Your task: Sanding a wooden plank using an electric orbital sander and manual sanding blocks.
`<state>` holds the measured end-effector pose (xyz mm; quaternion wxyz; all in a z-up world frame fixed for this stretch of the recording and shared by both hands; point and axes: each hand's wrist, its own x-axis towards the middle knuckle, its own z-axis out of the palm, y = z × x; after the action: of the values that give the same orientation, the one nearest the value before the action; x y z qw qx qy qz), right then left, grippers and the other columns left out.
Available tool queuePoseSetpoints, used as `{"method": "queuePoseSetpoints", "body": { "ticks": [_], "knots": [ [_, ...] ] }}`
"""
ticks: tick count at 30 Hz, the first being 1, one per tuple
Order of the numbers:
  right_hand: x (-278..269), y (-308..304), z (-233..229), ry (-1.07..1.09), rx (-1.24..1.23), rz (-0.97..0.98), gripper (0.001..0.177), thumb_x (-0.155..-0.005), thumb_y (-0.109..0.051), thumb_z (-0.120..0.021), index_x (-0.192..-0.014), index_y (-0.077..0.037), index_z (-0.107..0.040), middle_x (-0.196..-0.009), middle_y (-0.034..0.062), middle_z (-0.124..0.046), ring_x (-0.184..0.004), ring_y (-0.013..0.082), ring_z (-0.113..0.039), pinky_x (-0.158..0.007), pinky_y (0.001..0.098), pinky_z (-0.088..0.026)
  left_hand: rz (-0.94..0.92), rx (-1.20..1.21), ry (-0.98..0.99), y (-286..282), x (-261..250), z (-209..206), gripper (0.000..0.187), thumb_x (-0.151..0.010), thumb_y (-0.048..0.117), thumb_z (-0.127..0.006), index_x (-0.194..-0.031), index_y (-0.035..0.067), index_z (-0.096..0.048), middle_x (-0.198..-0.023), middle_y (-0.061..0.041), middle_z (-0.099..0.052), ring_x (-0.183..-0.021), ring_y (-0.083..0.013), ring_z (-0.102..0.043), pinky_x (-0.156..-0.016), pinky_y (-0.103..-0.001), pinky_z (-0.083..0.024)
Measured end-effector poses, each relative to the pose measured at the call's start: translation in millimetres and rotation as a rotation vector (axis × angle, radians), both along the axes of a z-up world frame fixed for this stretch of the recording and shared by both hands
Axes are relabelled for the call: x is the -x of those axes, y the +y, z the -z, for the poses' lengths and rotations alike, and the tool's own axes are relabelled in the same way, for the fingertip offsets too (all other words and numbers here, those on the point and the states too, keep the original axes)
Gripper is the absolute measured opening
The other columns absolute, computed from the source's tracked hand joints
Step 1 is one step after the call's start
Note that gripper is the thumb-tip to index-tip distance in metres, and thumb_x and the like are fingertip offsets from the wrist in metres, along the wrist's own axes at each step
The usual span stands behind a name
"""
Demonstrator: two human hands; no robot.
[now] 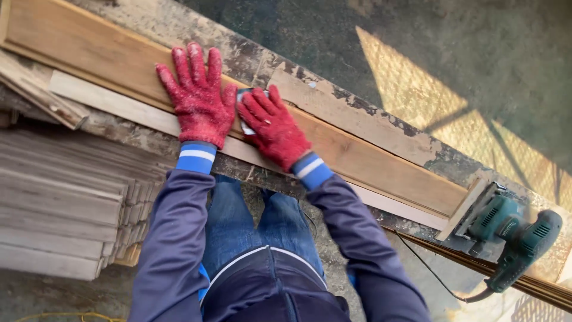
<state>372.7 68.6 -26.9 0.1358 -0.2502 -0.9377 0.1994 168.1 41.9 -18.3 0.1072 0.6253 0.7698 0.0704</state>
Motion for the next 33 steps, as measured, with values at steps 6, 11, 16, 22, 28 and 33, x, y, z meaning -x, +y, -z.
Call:
{"method": "queuePoseSetpoints", "body": {
  "ticks": [6, 11, 16, 22, 28, 33],
  "knots": [
    [-198.7, -43.6, -36.4, -0.266, 0.110, -0.028, 0.063, -0.089, -0.029, -0.069, -0.147, -0.007, -0.052, -0.150, 0.0118, -0.052, -0.145, 0.0363, -0.043, -0.126, 0.0615, -0.021, -0.004, -0.040, -0.035, -2.6, -4.7, -3.7, 0.069, -0.112, 0.039, -0.049, -0.166, -0.002, -0.037, -0.168, -0.032, -0.023, -0.152, -0.0555, -0.012, -0.116, -0.079, -0.004],
    [-234.8, -51.6, -34.6, -0.378, 0.168, 0.006, 0.060, -0.086, -0.025, -0.068, -0.142, -0.006, -0.055, -0.151, 0.0100, -0.053, -0.143, 0.0361, -0.044, -0.127, 0.0594, -0.022, 0.013, -0.096, -0.060, -2.0, -6.7, -0.2, 0.067, -0.113, 0.035, -0.051, -0.165, -0.006, -0.042, -0.168, -0.034, -0.025, -0.151, -0.0567, -0.013, -0.114, -0.080, -0.004],
    [-90.5, -7.0, -24.0, -0.083, 0.028, -0.105, 0.054, -0.087, -0.021, -0.077, -0.136, -0.007, -0.060, -0.141, 0.0124, -0.057, -0.135, 0.0344, -0.052, -0.123, 0.0637, -0.031, -0.017, -0.070, -0.078, -0.6, -5.3, 1.3, 0.068, -0.113, 0.038, -0.045, -0.166, -0.003, -0.039, -0.169, -0.033, -0.024, -0.153, -0.0553, -0.012, -0.116, -0.079, 0.000],
    [-42.4, 8.3, -14.5, -0.033, -0.085, -0.128, 0.052, -0.085, -0.016, -0.079, -0.133, -0.006, -0.063, -0.138, 0.0129, -0.059, -0.132, 0.0333, -0.053, -0.124, 0.0596, -0.030, 0.006, -0.065, -0.056, -1.6, -3.8, 2.8, 0.069, -0.111, 0.036, -0.052, -0.166, -0.003, -0.039, -0.168, -0.032, -0.023, -0.152, -0.0561, -0.012, -0.115, -0.080, -0.002],
    [-203.8, -46.8, -36.7, -0.338, 0.129, -0.013, 0.071, -0.082, -0.024, -0.072, -0.148, -0.007, -0.051, -0.154, 0.0109, -0.051, -0.145, 0.0361, -0.043, -0.127, 0.0573, -0.024, -0.021, -0.056, -0.065, -0.2, -3.4, 6.4, 0.071, -0.108, 0.039, -0.049, -0.166, 0.000, -0.036, -0.170, -0.030, -0.022, -0.154, -0.0549, -0.012, -0.117, -0.078, -0.001],
    [-141.1, -33.5, -29.0, -0.282, 0.106, 0.006, 0.059, -0.085, -0.026, -0.072, -0.138, -0.004, -0.056, -0.146, 0.0148, -0.055, -0.137, 0.0383, -0.048, -0.123, 0.0612, -0.026, -0.020, -0.060, -0.038, 0.1, -2.4, 8.9, 0.072, -0.106, 0.042, -0.050, -0.165, 0.003, -0.036, -0.170, -0.029, -0.023, -0.154, -0.0535, -0.015, -0.117, -0.078, -0.005]
  ]
}}
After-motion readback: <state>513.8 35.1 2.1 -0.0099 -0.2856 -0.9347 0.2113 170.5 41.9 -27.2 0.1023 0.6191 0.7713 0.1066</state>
